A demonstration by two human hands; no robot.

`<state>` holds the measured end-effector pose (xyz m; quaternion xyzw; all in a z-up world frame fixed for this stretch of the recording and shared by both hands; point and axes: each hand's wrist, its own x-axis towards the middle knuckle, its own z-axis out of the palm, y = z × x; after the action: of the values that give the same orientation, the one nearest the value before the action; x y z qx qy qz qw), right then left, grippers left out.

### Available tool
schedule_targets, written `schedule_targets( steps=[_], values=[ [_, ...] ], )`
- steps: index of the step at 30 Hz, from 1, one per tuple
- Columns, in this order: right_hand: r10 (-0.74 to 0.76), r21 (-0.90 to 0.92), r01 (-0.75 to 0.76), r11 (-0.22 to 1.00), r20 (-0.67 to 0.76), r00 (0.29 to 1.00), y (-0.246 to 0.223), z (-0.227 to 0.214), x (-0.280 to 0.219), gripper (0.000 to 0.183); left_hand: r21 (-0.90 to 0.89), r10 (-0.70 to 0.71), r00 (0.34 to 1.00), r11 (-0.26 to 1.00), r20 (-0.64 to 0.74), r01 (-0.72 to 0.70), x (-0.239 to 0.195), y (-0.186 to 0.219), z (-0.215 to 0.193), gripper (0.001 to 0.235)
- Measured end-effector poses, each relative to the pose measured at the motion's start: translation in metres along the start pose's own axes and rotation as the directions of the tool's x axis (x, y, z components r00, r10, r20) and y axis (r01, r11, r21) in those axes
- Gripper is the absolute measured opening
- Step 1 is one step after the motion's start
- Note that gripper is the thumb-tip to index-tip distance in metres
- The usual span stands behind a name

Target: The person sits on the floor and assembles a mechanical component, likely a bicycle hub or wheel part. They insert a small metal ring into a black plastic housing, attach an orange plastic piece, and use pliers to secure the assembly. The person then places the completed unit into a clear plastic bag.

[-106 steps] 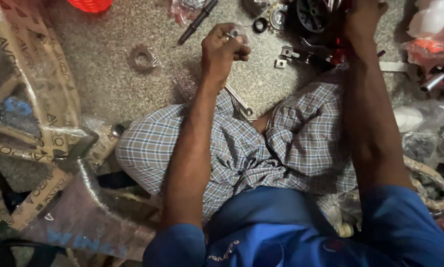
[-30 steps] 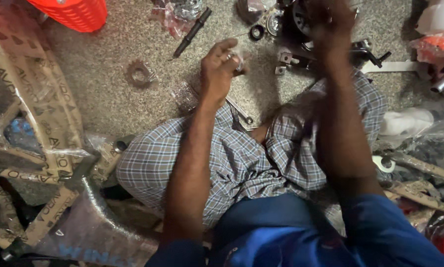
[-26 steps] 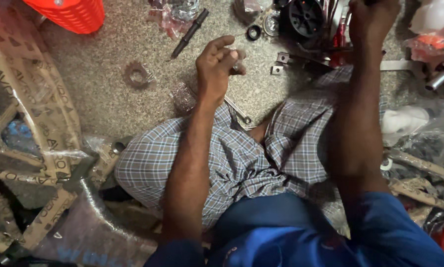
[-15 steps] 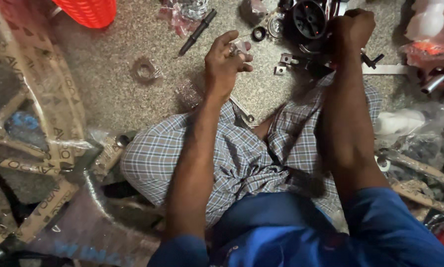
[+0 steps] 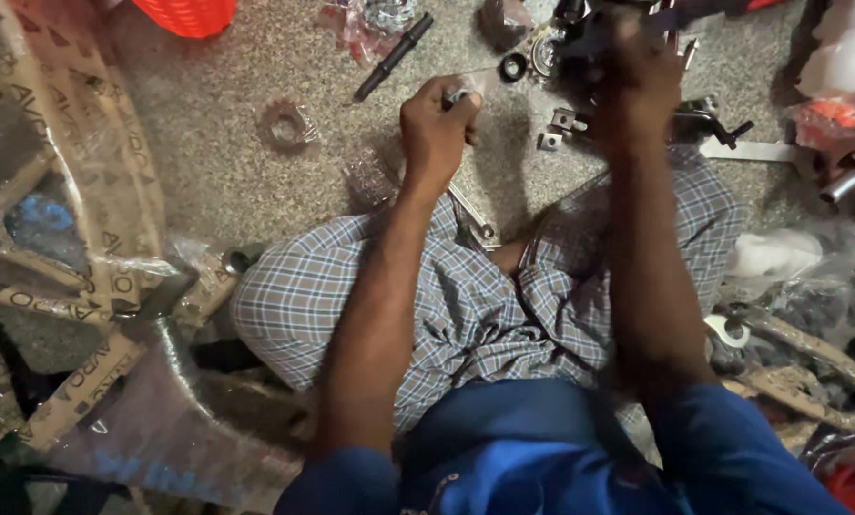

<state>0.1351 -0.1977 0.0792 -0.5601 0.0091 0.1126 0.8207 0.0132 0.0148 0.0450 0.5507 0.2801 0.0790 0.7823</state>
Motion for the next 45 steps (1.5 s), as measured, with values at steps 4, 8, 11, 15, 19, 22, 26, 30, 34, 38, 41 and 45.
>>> schedule_targets(
  steps=[4, 8, 11, 15, 19, 22, 26, 30, 34, 38, 41, 45],
  values=[
    [-0.05, -0.12, 0.075, 0.99, 0.196, 0.979, 0.002, 0.055, -0.026, 0.021, -0.092, -0.032, 0.999, 0.995, 0.009, 0.033, 0.002, -0.002, -0.001, 0.025],
    [-0.1, -0.217, 0.185, 0.958, 0.351, 0.931, -0.003, 0.076, -0.034, 0.012, 0.03, -0.035, 0.999, 0.999, -0.012, 0.035, 0.002, 0.001, 0.0, 0.022],
    [-0.094, -0.336, 0.236, 0.912, 0.388, 0.917, 0.001, 0.077, -0.039, 0.009, 0.056, -0.056, 0.998, 0.997, 0.004, 0.056, 0.0, 0.006, 0.002, 0.025],
    [-0.208, -0.424, 0.434, 0.795, 0.483, 0.851, 0.009, 0.07, -0.039, 0.008, -0.015, -0.045, 0.998, 0.999, 0.048, 0.046, -0.004, 0.011, 0.0, 0.023],
    [-0.22, -0.434, 0.46, 0.775, 0.496, 0.84, 0.012, 0.066, -0.037, 0.011, -0.156, -0.034, 0.996, 0.987, 0.08, 0.046, -0.004, 0.011, -0.001, 0.021],
    [-0.173, -0.445, 0.355, 0.822, 0.399, 0.9, 0.011, 0.069, -0.039, 0.014, -0.104, -0.004, 0.997, 0.995, 0.075, 0.011, -0.004, 0.012, -0.002, 0.018],
    [-0.243, -0.514, 0.464, 0.721, 0.44, 0.864, 0.011, 0.074, -0.044, 0.014, 0.0, -0.005, 1.0, 1.0, 0.018, 0.005, -0.006, 0.017, -0.002, 0.019],
    [-0.358, -0.428, 0.622, 0.655, 0.549, 0.755, 0.013, 0.072, -0.043, 0.014, -0.038, -0.023, 1.0, 0.999, 0.001, 0.023, -0.008, 0.024, 0.0, 0.021],
    [-0.403, -0.382, 0.689, 0.616, 0.598, 0.693, 0.019, 0.073, -0.043, 0.015, 0.082, 0.057, 0.997, 0.995, 0.05, -0.061, -0.007, 0.025, -0.004, 0.025],
    [-0.314, -0.666, 0.725, 0.175, 0.66, 0.682, 0.027, 0.083, -0.044, 0.012, 0.331, 0.236, 0.966, 0.908, 0.101, -0.257, -0.006, 0.024, -0.008, 0.023],
    [-0.594, -0.472, 0.868, 0.157, 0.657, 0.465, 0.035, 0.085, -0.044, 0.015, 0.361, 0.321, 0.936, 0.863, 0.145, -0.353, -0.006, 0.022, -0.005, 0.021],
    [-0.557, -0.489, 0.855, 0.172, 0.668, 0.494, 0.047, 0.071, -0.044, 0.021, 0.417, 0.329, 0.934, 0.837, 0.136, -0.355, -0.006, 0.017, 0.001, 0.021]
  ],
)
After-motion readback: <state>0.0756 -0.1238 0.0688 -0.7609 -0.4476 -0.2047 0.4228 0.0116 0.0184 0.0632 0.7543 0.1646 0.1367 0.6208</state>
